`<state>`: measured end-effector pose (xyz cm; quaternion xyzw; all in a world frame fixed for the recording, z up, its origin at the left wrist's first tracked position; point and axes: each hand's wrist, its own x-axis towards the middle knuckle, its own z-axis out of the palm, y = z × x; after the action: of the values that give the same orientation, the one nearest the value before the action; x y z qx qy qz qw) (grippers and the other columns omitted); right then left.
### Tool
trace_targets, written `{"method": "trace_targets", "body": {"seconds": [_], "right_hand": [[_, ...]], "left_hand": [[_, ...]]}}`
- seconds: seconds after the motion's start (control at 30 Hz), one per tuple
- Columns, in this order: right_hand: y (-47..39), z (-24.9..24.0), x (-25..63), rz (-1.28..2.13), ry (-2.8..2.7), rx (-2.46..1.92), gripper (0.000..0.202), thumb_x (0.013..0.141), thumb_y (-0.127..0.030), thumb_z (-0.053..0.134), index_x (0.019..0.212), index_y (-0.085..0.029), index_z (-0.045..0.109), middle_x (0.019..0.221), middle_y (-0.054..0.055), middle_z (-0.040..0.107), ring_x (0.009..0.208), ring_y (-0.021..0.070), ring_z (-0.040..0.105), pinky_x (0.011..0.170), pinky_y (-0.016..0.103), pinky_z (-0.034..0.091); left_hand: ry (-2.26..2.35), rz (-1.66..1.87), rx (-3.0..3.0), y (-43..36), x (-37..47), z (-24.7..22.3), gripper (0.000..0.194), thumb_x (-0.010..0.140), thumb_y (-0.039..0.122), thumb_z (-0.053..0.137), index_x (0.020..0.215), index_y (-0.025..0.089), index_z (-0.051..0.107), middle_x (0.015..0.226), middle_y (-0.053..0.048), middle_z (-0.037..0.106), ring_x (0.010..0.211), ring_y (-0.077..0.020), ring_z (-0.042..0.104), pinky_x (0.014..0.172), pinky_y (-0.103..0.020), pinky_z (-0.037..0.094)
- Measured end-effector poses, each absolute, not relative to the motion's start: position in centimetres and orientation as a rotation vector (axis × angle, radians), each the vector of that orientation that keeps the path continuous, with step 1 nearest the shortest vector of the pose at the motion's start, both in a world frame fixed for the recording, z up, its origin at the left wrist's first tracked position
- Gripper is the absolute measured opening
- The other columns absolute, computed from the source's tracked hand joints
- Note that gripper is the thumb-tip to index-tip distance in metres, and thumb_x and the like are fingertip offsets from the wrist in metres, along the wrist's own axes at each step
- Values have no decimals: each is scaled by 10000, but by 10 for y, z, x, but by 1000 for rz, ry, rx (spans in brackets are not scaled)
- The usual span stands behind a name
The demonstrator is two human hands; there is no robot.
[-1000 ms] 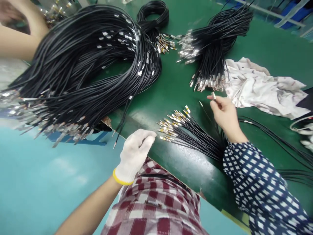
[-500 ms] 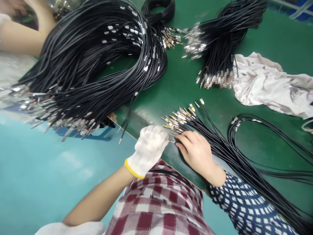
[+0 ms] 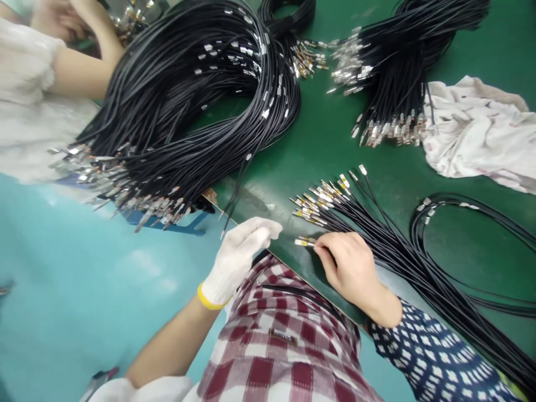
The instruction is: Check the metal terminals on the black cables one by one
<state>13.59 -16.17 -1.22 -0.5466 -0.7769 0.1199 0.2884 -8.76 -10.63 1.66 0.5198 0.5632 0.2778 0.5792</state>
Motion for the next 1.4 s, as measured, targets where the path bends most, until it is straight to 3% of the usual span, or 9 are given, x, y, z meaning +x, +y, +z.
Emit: {"method": "trace_targets", "body": {"seconds": [0.2, 0.37, 0.47, 0.6, 0.67, 0.8, 0.97, 1.23, 1.4], "right_hand": [[-169, 1, 137, 580, -1919, -1415, 98, 975, -145, 567, 1024, -212, 619, 933, 49, 763, 802, 195, 692, 750, 352, 461], [-167, 8, 134, 695, -1862, -1439, 83, 971, -219, 600, 1004, -216, 676, 934, 66, 776, 791, 212, 700, 749, 372, 470], [-161, 10, 133, 981, -1731, -1474, 169, 988, -277, 577, 878, -216, 690, 815, 41, 759, 714, 186, 681, 696, 331, 491], [-157, 9, 132, 1525, -1408, -1408, 298, 993, -370, 545, 778, -195, 653, 606, 3, 681, 517, 149, 609, 513, 265, 480], [-159, 7, 130, 1386, -1430, -1469, 278, 983, -353, 556, 781, -192, 659, 623, 20, 693, 538, 159, 621, 529, 274, 484], [-165, 2, 122, 786, -1680, -1562, 191, 952, -283, 596, 807, -204, 692, 747, 63, 743, 666, 196, 661, 680, 332, 490], [-162, -2, 120, 1265, -1487, -1496, 260, 986, -290, 551, 745, -206, 604, 607, -10, 665, 538, 142, 599, 539, 258, 451], [-159, 2, 126, 1307, -1361, -1436, 304, 991, -356, 565, 733, -199, 593, 590, -21, 601, 523, 119, 523, 525, 246, 419], [-161, 5, 131, 1379, -1317, -1374, 288, 995, -399, 558, 801, -196, 620, 611, -14, 609, 540, 126, 520, 523, 248, 422]], "left_hand": [[1275, 387, 1351, -110, -63, 24, 210, 922, 326, 518, 824, 220, 671, 814, 32, 649, 768, -138, 572, 719, -245, 432], [1179, 450, 1597, -110, -51, 22, 232, 948, 252, 466, 779, 214, 620, 822, 23, 643, 797, -141, 575, 771, -258, 420], [1159, 523, 1811, -111, -54, 13, 240, 972, 253, 462, 804, 214, 629, 838, 7, 658, 799, -150, 577, 820, -285, 416], [1116, 520, 1983, -112, -56, 3, 279, 997, 273, 435, 803, 218, 628, 836, -10, 664, 796, -164, 572, 829, -309, 411], [1141, 496, 1981, -112, -55, 0, 279, 997, 285, 435, 800, 217, 620, 840, -12, 661, 798, -166, 572, 818, -308, 413], [1179, 425, 1937, -111, -55, 0, 272, 992, 295, 430, 800, 219, 605, 839, -6, 652, 792, -164, 572, 791, -299, 416], [1164, 397, 1894, -109, -55, 1, 264, 972, 298, 454, 760, 206, 582, 798, -2, 619, 760, -158, 539, 759, -294, 402], [1053, 411, 1176, -103, -46, 15, 253, 939, 346, 480, 755, 193, 564, 648, 43, 487, 597, -106, 440, 572, -239, 365], [995, 392, 1071, -102, -45, 15, 276, 938, 357, 507, 731, 180, 551, 601, 41, 484, 570, -94, 420, 555, -232, 350]]}}
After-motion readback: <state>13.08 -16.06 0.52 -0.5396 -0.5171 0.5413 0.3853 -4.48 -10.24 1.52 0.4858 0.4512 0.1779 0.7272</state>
